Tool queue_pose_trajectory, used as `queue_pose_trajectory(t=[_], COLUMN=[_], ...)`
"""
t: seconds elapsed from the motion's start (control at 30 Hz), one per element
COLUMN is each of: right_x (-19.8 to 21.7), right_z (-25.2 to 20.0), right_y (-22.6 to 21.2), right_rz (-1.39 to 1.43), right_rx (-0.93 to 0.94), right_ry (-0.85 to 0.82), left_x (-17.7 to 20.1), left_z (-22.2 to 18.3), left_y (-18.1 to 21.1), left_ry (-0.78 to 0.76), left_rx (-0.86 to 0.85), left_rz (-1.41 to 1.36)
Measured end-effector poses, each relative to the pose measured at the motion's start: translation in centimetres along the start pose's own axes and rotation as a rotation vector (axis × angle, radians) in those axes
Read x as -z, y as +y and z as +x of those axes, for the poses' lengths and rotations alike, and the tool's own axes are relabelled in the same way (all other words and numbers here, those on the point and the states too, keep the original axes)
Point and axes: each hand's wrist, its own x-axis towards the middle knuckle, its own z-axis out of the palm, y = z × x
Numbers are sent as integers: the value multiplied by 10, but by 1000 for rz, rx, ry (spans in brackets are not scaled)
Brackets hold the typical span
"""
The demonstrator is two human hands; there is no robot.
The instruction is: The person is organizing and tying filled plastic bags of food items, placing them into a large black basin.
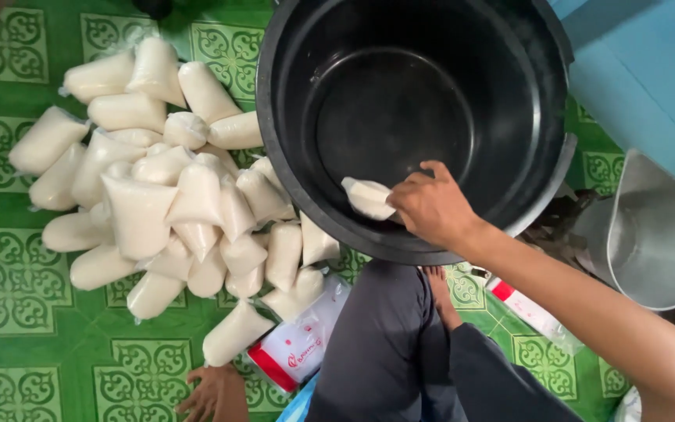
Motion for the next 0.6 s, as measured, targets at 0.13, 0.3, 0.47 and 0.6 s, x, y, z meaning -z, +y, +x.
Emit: queue_pose_trajectory(t=[0.13,0.3,0.47,0.6], right_x=[53,114,175,215], right_z=[-3,-19,-50,-82], right_y=[-10,-16,-27,-43], right_rz=[-14,-48,-88,-127], right_rx=[28,11,23,13], right_ry=[118,279,375,417], left_x=[21,7,7,13], left_z=[-24,-25,-27,-15], left_y=[25,33,22,16], left_ry=[-26,-117,-20,-263], left_rx=[6,40,-120,-151], left_rz=[-24,-90,-233,-302])
